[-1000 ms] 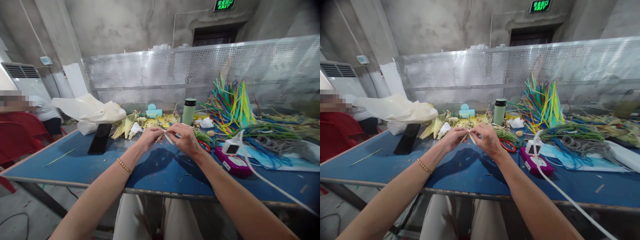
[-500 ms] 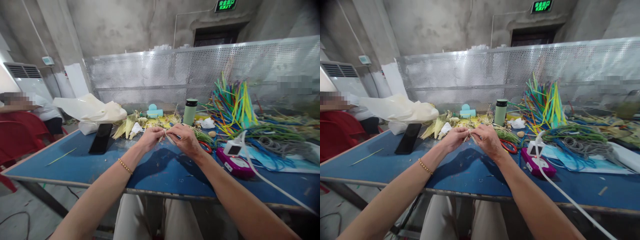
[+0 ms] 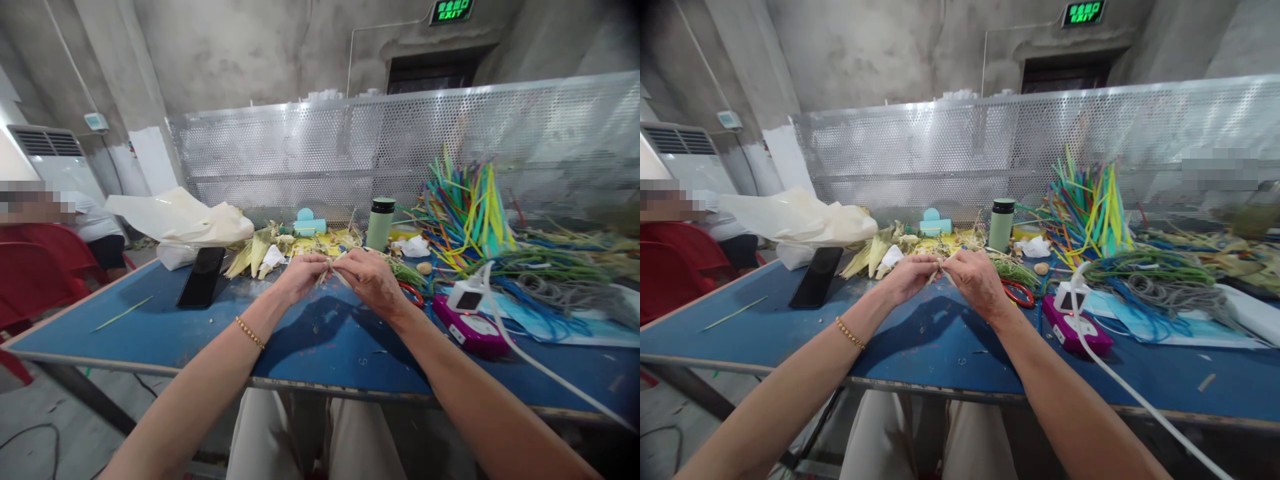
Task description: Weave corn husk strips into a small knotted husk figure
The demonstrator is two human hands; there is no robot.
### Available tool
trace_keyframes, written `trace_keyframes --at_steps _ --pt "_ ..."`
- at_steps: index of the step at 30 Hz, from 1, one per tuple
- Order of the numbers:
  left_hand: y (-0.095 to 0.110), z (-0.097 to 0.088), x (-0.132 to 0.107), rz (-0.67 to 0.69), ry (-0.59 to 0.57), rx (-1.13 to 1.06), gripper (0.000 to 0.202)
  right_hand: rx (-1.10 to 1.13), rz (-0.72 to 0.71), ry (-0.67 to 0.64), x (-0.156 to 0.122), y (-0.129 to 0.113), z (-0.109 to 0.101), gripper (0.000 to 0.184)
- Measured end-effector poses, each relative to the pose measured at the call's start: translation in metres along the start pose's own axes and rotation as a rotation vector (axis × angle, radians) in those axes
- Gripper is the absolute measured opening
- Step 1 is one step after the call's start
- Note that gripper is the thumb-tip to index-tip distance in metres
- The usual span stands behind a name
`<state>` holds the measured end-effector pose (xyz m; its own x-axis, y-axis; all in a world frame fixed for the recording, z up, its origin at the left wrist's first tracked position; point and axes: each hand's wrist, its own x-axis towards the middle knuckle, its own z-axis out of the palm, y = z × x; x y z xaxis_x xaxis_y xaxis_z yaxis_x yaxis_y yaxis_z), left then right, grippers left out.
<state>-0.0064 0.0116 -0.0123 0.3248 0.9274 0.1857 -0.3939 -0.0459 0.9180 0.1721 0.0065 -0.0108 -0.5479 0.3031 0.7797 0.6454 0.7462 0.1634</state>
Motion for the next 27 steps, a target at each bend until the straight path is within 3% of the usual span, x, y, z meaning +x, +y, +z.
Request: trace_keyframes --at_steps 10,19,22,25,27 --pt "-0.0052 -0.0028 0.0037 0.019 -0.009 -0.027 0.017 -0.154 -0.044 -0.077 0.0003 -0.0051 -0.0008 0.024" --pt "-0.004 -0.0045 0.0048 0.01 0.038 -0.031 0.013 -0.081 -0.044 -0.078 -0.001 -0.0071 0.0006 0.026" --pt "-0.0043 -0.0043 0.0051 0.049 0.057 -0.029 0.015 0.02 0.092 -0.001 0.0005 -0.0081 0.0002 0.025" --pt "-0.0069 -0.0016 0.005 0.095 0.071 0.015 0.018 0.177 0.415 0.093 0.0029 -0.0046 0.0024 0.021" --pt "-0.0089 0.0019 0.0044 0.123 0.084 0.087 0.022 0.33 0.604 0.03 0.0042 -0.0026 0.0051 0.025"
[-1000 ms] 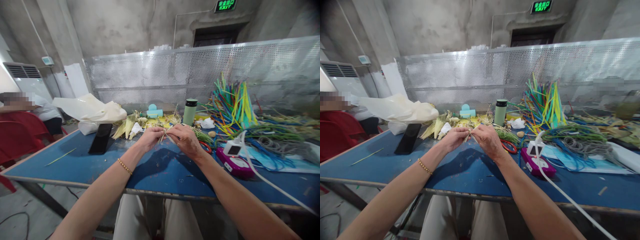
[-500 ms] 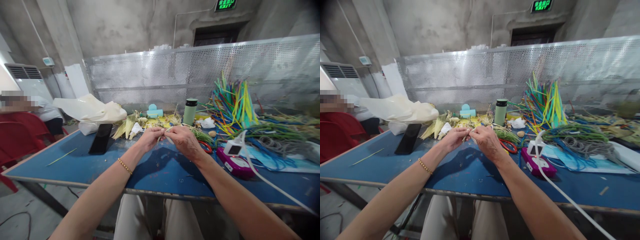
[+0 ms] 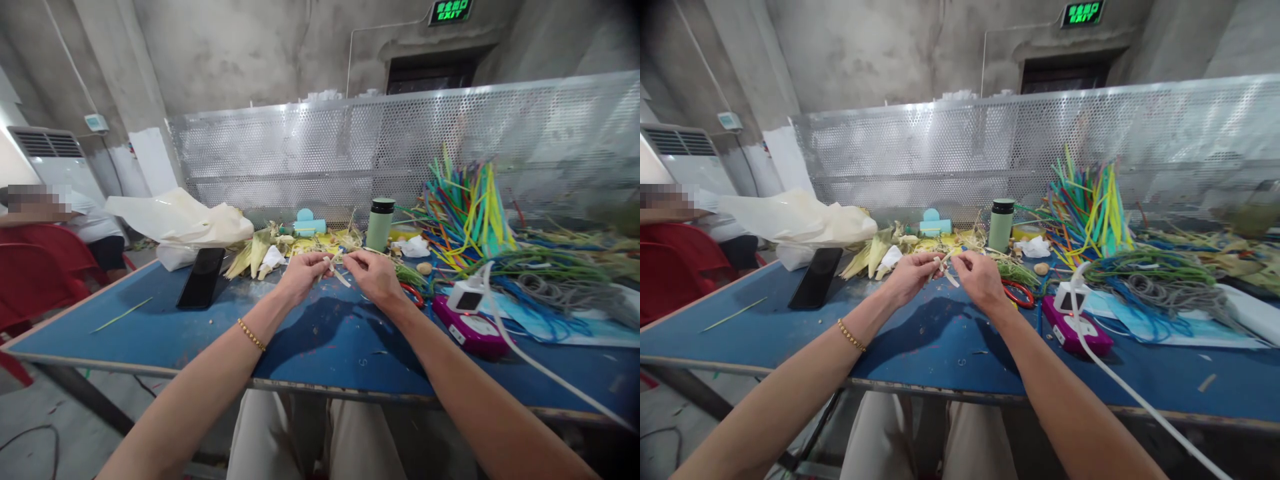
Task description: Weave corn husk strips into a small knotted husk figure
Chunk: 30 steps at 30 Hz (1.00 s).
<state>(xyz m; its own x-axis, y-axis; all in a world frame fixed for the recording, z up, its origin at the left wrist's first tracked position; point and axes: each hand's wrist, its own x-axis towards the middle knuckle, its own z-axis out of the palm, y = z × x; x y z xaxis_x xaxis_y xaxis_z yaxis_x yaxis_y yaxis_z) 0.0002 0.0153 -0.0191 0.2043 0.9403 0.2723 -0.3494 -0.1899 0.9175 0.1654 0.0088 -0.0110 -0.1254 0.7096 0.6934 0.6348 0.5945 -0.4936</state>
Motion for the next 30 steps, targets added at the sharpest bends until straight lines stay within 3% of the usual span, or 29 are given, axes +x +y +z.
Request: trace_keyframes --at_steps 4,9,14,21,30 --pt "-0.001 0.006 -0.002 0.092 0.037 0.154 0.02 0.321 0.184 -0.193 -0.001 -0.002 0.006 0.029" --pt "0.0 0.006 -0.004 0.139 0.059 0.238 0.019 0.554 0.312 -0.177 -0.004 -0.011 0.009 0.028" --pt "-0.001 0.004 -0.003 0.095 -0.009 0.143 0.023 0.661 0.335 -0.18 -0.003 -0.013 0.006 0.027" --pt "0.002 -0.003 -0.003 -0.045 -0.109 0.164 0.019 0.509 0.258 -0.141 -0.002 -0.01 0.004 0.024" --pt "0.008 0.0 -0.005 -0.071 -0.081 0.069 0.012 0.191 0.049 -0.105 0.0 0.0 0.008 0.018"
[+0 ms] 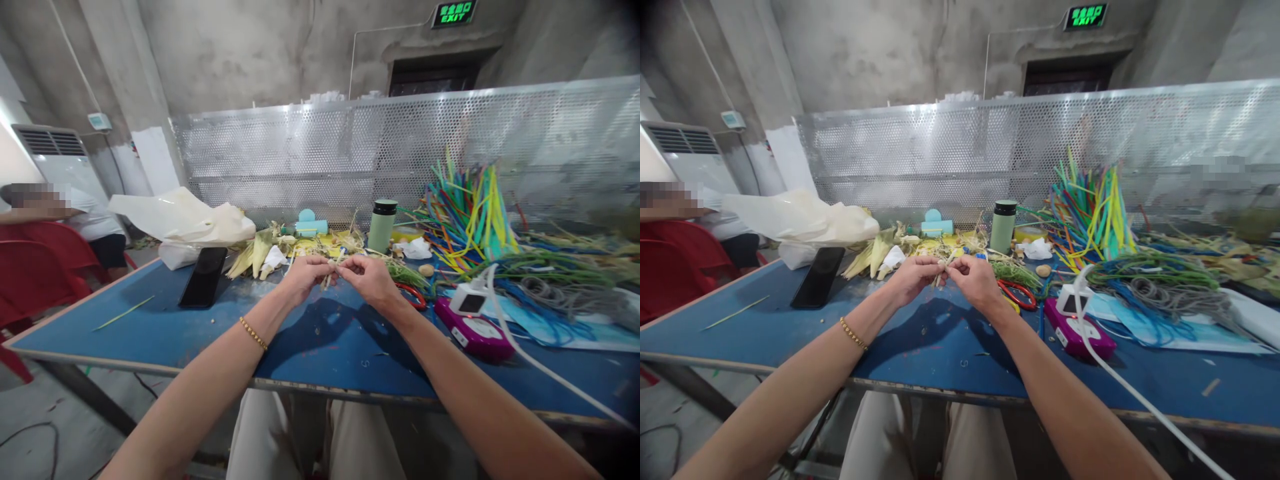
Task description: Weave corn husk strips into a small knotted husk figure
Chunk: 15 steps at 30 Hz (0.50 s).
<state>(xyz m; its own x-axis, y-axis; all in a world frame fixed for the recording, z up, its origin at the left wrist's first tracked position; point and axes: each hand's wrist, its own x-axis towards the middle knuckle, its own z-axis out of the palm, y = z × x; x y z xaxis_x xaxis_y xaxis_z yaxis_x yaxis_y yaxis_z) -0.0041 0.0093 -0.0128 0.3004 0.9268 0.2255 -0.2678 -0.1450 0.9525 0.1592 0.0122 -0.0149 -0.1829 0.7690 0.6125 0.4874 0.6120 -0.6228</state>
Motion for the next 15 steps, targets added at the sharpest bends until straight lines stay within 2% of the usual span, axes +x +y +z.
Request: trace_keyframes --at_steps 5,9,15 --pt "-0.002 -0.004 0.005 -0.023 0.1 -0.157 0.014 -0.455 -0.367 0.217 -0.007 -0.008 -0.005 0.012" --pt "-0.004 -0.007 0.008 -0.074 0.125 -0.236 0.016 -0.667 -0.555 0.148 -0.012 -0.015 -0.004 0.012" --pt "-0.007 -0.004 0.007 -0.07 0.148 -0.254 0.018 -0.767 -0.64 0.106 -0.013 -0.017 0.002 0.018"
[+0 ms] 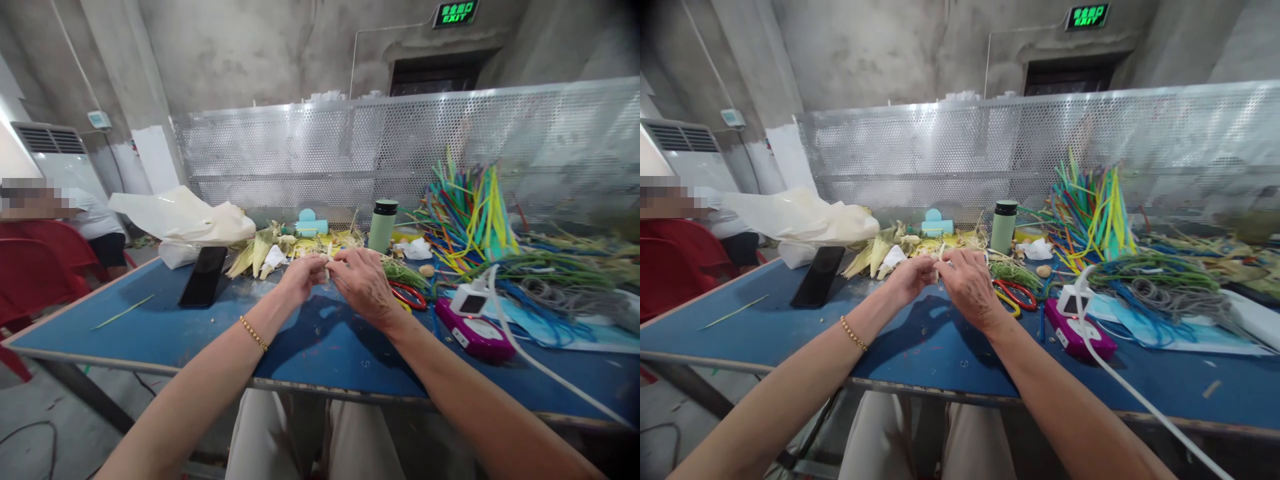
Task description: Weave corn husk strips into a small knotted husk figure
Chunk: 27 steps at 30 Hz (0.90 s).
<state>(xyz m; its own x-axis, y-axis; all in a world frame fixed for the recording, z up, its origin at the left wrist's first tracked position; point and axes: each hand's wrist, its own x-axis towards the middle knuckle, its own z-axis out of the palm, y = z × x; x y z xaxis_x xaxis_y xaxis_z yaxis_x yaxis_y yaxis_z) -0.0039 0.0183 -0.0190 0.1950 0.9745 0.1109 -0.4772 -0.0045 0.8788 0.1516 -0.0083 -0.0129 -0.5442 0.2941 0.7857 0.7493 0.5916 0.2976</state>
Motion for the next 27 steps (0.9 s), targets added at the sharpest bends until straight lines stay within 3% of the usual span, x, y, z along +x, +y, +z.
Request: trace_keyframes --at_steps 13,19,24,27 --pt "-0.003 0.007 -0.005 0.026 0.017 0.109 0.015 0.014 -0.013 -0.007 0.004 -0.001 -0.003 0.019" --pt "-0.004 0.005 -0.004 0.06 -0.008 0.17 0.012 0.266 0.231 0.141 0.002 0.006 0.01 0.005" --pt "0.0 0.009 -0.008 0.209 0.02 0.371 0.01 0.462 0.389 0.13 0.004 0.011 0.014 0.006" --pt "0.003 0.012 -0.012 0.217 -0.02 0.41 0.009 0.596 0.498 0.103 0.006 0.011 0.01 0.006"
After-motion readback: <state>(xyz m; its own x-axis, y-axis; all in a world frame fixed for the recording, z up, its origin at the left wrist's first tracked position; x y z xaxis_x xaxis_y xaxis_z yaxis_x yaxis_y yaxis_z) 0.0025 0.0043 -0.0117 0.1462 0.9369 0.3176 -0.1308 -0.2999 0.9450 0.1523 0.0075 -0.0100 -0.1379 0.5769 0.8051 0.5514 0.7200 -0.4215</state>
